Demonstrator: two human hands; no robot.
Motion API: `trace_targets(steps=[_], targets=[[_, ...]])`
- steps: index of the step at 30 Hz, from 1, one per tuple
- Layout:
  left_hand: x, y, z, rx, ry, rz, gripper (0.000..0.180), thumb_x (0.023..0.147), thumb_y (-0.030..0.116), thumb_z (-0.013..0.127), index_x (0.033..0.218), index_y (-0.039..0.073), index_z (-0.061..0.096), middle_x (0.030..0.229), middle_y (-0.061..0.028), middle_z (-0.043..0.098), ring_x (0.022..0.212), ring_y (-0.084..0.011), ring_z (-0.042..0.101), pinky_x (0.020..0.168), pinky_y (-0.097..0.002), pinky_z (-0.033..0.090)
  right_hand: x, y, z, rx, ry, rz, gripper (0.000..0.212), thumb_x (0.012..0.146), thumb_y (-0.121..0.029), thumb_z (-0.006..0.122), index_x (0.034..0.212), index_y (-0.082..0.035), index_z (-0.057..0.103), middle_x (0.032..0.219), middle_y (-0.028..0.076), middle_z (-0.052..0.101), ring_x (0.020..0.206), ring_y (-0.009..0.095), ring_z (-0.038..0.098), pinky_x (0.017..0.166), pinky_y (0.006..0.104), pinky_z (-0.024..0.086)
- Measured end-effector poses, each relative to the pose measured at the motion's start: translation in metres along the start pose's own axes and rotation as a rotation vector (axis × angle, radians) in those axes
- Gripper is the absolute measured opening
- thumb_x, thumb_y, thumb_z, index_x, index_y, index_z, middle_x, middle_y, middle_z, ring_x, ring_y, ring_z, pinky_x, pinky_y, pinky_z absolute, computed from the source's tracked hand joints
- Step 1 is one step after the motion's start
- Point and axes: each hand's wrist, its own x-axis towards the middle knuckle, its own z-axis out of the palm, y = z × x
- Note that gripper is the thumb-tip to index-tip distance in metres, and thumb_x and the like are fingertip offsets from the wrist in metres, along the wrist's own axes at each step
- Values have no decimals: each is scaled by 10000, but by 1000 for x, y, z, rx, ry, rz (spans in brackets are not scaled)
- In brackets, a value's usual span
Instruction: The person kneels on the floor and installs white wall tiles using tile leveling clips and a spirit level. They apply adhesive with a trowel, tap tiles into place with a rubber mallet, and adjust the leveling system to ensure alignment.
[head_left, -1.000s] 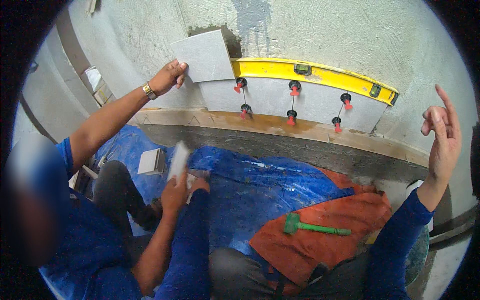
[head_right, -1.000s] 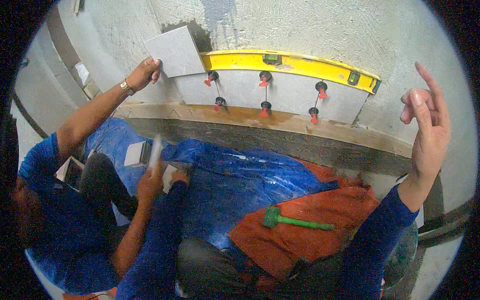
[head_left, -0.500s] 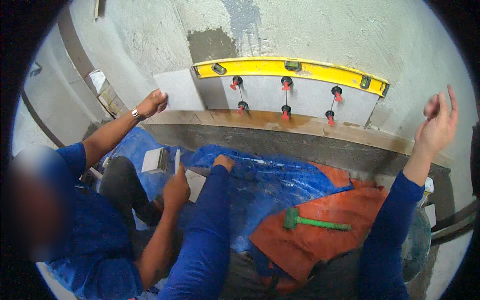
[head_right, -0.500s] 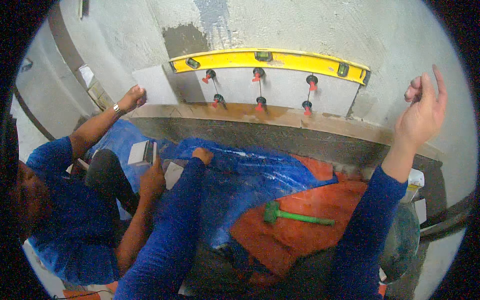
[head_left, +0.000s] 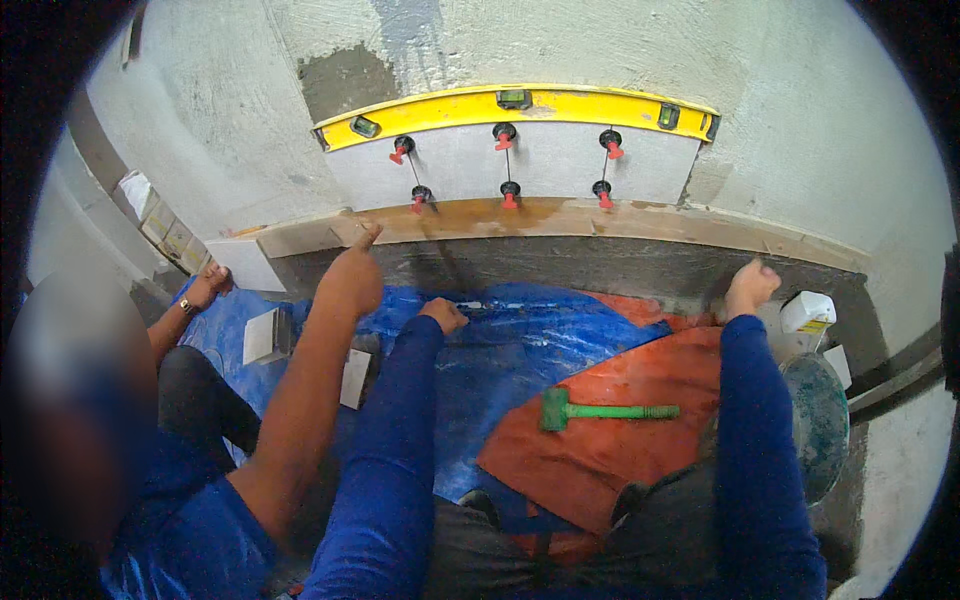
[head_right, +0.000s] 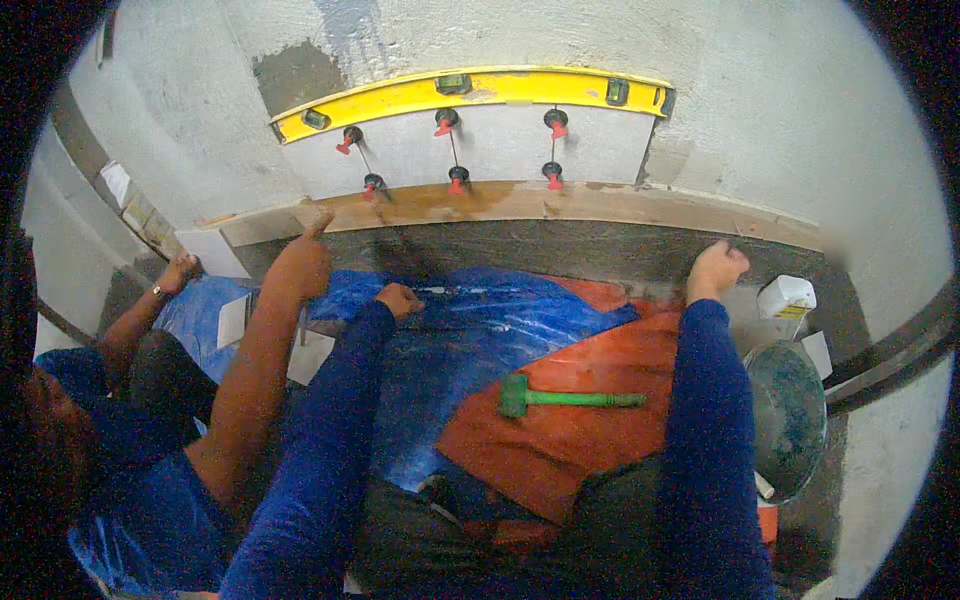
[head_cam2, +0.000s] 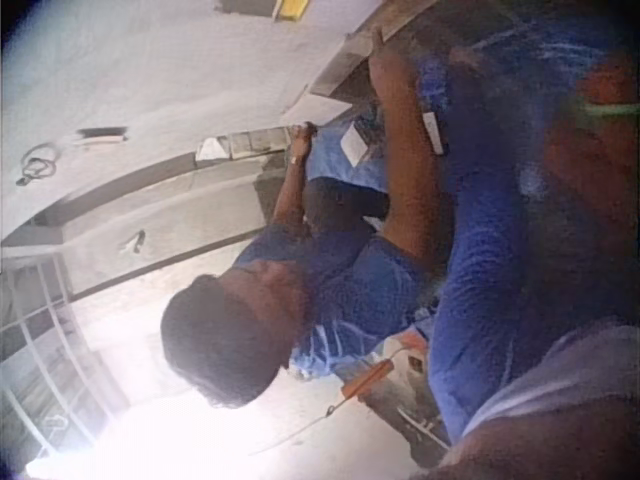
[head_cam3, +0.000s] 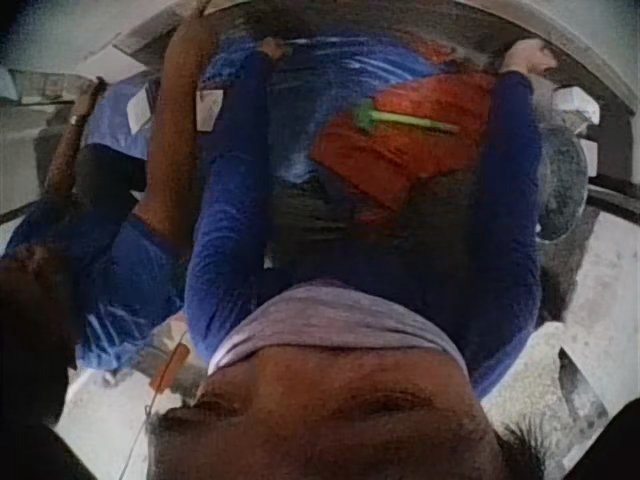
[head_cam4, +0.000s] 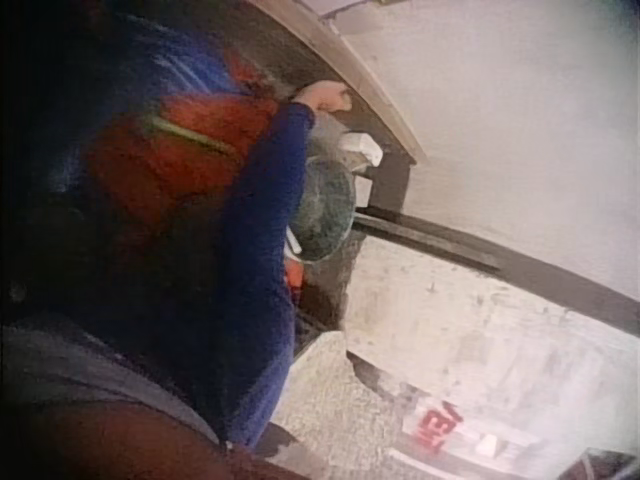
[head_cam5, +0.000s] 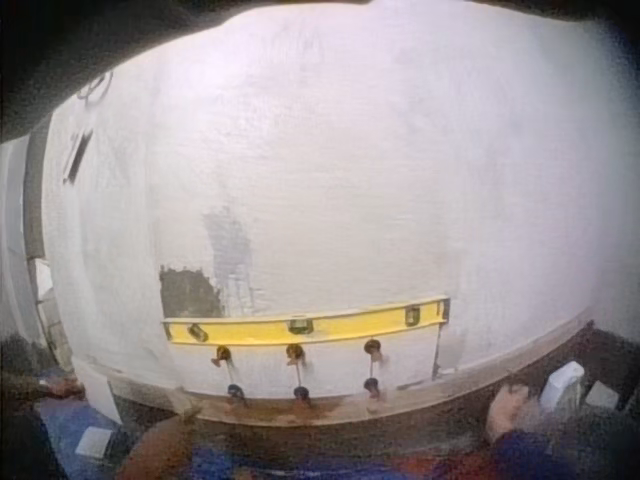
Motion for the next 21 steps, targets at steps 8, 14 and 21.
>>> trace_targets(steps=[8, 14, 21], targets=[[-1, -13, -6, 124, -68, -92, 353, 809, 421, 744, 893, 80, 783, 861, -155, 742, 818, -312, 709, 763, -456, 546, -44, -27, 2, -122, -221, -157, 467, 894, -265, 649, 1278, -59, 479, 1099, 219, 690, 1036, 429, 656, 920, 507, 487], [2, -15, -2, 1, -31, -218, 358, 801, 397, 757, 932, 64, 777, 1001, -194, 731, 963, -385, 688, 886, -467, 536, -59, -19, 5, -175, -306, -253, 489, 888, -255, 648, 1312, -86, 472, 1010, 165, 723, 993, 388, 676, 900, 497, 493], [3, 0, -1, 1, -83, -165, 332, 794, 366, 745, 945, 72, 783, 996, -199, 733, 976, -378, 695, 883, -463, 541, -44, -5, 7, -194, -272, -298, 501, 867, -247, 647, 1315, -100, 476, 991, 164, 729, 966, 394, 682, 883, 503, 498]])
